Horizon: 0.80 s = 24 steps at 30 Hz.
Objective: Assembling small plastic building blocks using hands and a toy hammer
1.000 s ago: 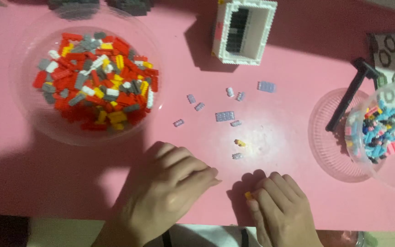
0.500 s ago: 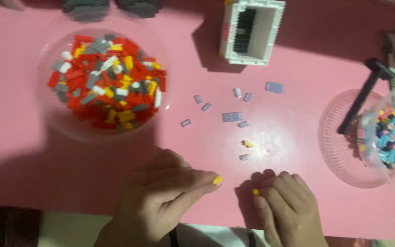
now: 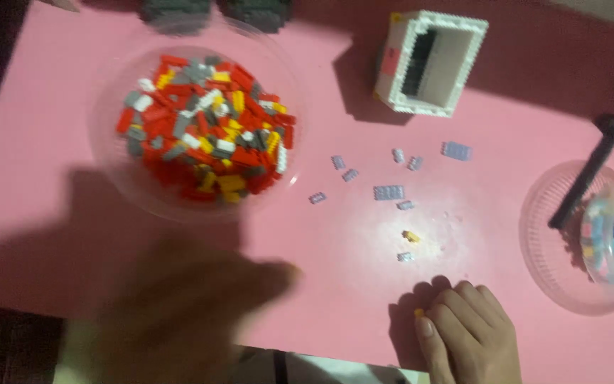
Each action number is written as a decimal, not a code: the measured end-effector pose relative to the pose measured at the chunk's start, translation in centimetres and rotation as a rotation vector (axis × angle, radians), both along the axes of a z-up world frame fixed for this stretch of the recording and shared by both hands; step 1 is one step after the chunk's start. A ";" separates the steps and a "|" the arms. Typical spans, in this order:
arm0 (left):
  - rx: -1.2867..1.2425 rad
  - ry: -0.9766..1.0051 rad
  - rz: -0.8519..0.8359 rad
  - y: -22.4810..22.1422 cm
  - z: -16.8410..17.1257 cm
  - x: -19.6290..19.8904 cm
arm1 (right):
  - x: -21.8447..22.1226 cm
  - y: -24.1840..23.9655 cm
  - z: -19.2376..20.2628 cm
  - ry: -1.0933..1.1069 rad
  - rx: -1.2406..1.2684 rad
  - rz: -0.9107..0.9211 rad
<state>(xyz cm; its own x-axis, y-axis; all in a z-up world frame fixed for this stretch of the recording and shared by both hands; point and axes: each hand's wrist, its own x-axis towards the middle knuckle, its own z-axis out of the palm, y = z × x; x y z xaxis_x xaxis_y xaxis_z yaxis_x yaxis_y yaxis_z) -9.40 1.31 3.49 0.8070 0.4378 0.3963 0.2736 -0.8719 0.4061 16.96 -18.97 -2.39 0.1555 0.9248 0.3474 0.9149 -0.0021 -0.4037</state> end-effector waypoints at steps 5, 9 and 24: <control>0.064 -0.096 0.024 8.8 3.0 0.2 | -0.3 1.0 -0.5 -0.145 0.168 0.053; 0.462 0.007 0.043 14.6 1.4 0.6 | 0.2 1.1 -2.6 -0.307 0.355 0.083; 0.380 0.134 -0.251 15.5 0.0 3.9 | -1.1 1.8 -2.4 -0.264 0.322 -0.041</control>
